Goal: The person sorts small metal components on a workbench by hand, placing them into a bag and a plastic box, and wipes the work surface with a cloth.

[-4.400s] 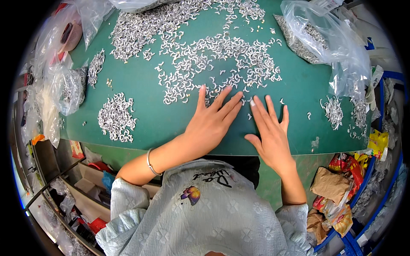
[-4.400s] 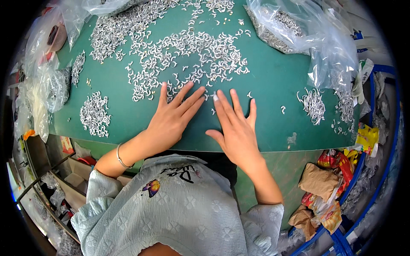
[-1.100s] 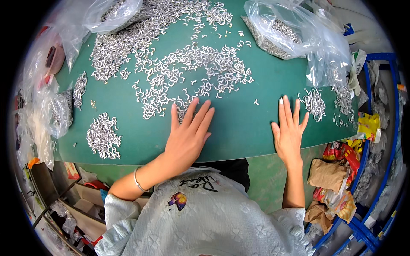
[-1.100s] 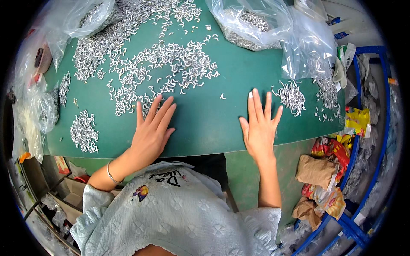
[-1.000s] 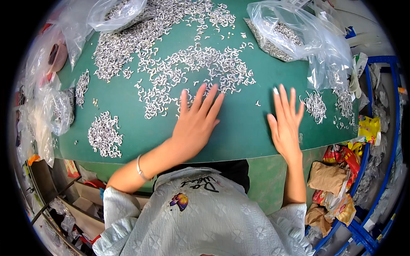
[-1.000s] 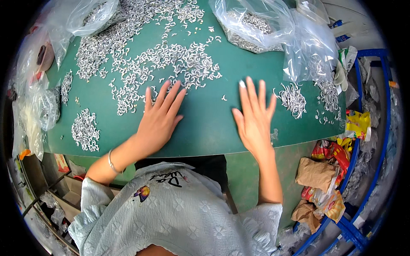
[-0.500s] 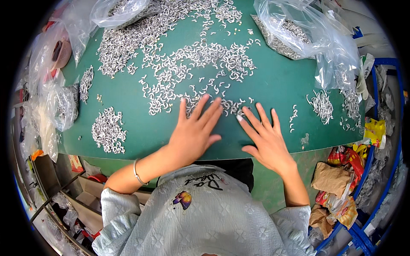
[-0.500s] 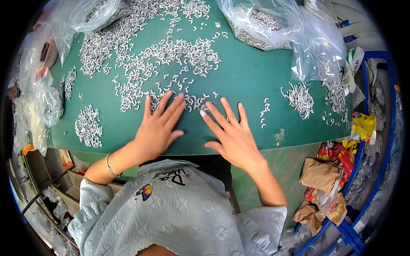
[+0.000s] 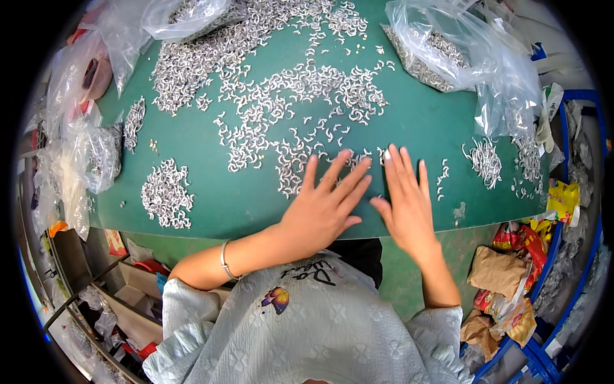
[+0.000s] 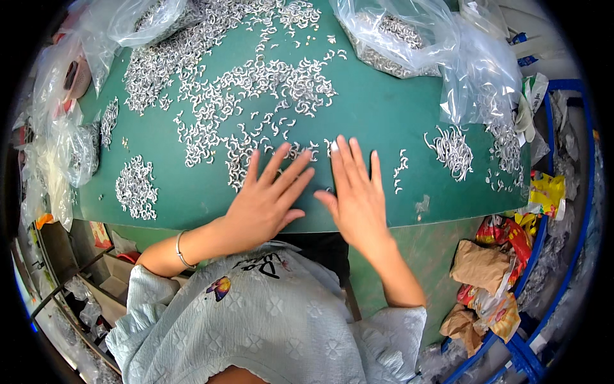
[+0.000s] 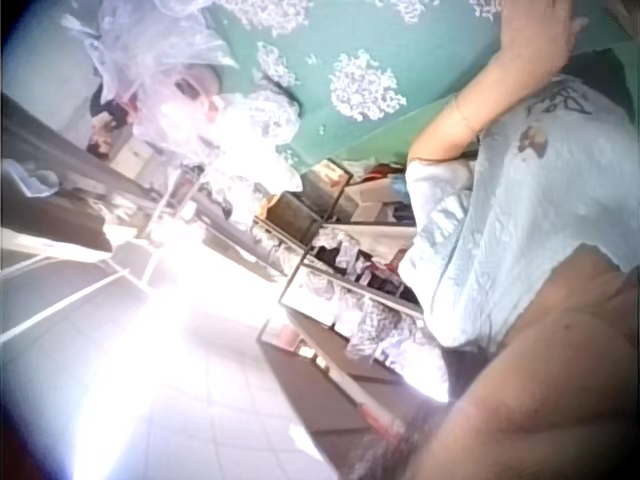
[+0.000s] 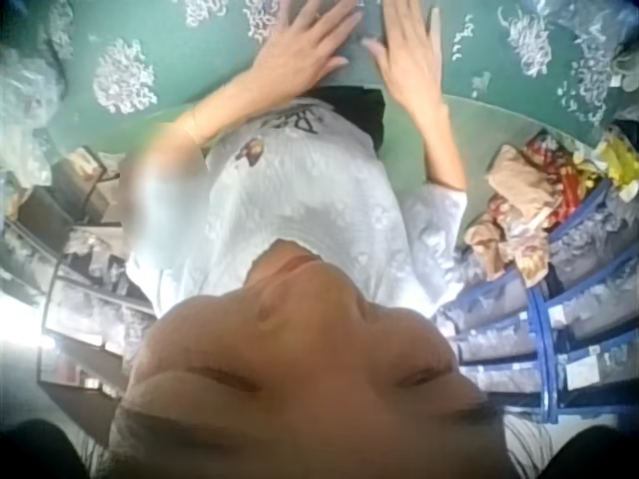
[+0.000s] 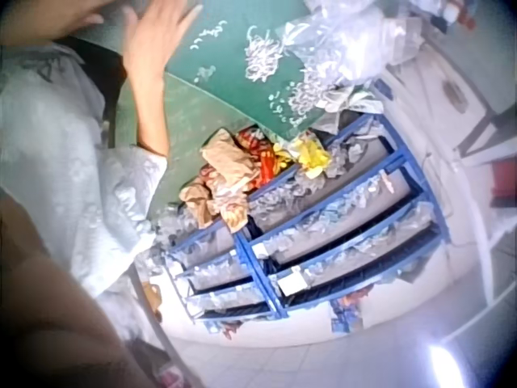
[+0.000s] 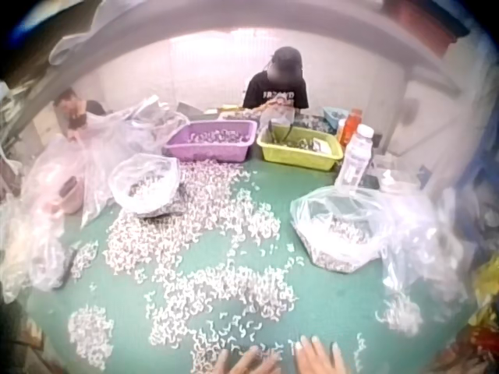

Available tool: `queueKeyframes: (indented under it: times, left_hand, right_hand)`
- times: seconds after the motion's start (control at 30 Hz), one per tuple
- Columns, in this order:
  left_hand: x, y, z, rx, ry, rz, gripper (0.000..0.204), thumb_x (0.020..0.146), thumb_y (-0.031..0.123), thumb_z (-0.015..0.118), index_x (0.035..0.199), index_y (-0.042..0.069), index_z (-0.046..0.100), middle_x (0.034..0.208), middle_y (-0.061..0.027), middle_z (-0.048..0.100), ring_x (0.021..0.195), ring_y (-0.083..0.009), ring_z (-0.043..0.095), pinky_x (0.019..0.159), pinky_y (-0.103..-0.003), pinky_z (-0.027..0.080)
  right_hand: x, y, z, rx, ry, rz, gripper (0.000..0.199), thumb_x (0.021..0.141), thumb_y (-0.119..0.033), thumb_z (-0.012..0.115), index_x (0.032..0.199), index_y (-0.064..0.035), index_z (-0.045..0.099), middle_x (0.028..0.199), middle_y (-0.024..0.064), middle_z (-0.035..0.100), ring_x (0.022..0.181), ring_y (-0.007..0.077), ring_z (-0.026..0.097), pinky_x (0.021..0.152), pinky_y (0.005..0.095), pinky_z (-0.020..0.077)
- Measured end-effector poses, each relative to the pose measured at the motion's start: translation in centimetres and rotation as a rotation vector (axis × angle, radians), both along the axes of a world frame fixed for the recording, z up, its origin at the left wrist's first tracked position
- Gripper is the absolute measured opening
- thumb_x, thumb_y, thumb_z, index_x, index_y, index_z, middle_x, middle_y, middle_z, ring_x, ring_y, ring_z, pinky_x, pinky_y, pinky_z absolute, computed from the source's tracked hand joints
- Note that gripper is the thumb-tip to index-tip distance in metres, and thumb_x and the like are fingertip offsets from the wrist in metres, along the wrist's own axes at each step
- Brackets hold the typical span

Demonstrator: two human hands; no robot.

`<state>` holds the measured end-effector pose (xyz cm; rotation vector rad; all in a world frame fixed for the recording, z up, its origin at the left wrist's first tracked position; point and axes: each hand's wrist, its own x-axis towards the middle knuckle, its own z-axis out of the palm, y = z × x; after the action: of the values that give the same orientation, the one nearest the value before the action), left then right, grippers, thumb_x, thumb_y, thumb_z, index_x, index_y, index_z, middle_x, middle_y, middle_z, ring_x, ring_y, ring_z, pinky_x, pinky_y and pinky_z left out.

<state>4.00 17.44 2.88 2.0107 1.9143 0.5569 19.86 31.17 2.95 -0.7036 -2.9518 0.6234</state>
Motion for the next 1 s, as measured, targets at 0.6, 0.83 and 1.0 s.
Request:
queueKeyframes:
  times: [0.6, 0.83, 1.0]
  left_hand:
    - [-0.1, 0.0, -1.4, -0.057, 0.097, 0.060, 0.053, 0.087, 0.021, 0.063, 0.134, 0.000, 0.049, 0.150, -0.0150, 0.033, 0.143, -0.0324, 0.025, 0.108, -0.065, 0.021]
    - [-0.5, -1.1, -0.4, -0.021, 0.002, 0.053, 0.047, 0.087, 0.008, 0.060, 0.132, -0.002, 0.050, 0.149, -0.0152, 0.037, 0.140, -0.0344, 0.032, 0.110, -0.064, 0.019]
    - [-0.1, -0.4, -0.4, -0.008, 0.054, -0.072, 0.055, 0.084, 0.008, 0.062, 0.136, -0.001, 0.045, 0.151, -0.0159, 0.035, 0.140, -0.0328, 0.033, 0.109, -0.063, 0.021]
  right_hand:
    - [0.8, -1.8, 1.1, -0.021, 0.008, -0.004, 0.067, 0.083, -0.019, 0.067, 0.140, 0.0033, 0.040, 0.154, 0.0150, 0.029, 0.144, 0.0372, 0.021, 0.110, 0.0653, 0.0119]
    - [-1.4, -0.2, 0.3, 0.041, 0.034, 0.036, 0.059, 0.085, -0.016, 0.065, 0.139, -0.0046, 0.044, 0.150, 0.0062, 0.037, 0.142, 0.0333, 0.027, 0.110, 0.0640, 0.0147]
    - [1.0, 1.0, -0.4, 0.039, 0.015, -0.032, 0.059, 0.086, -0.015, 0.064, 0.139, -0.0028, 0.044, 0.151, 0.0077, 0.036, 0.142, 0.0327, 0.027, 0.111, 0.0634, 0.0143]
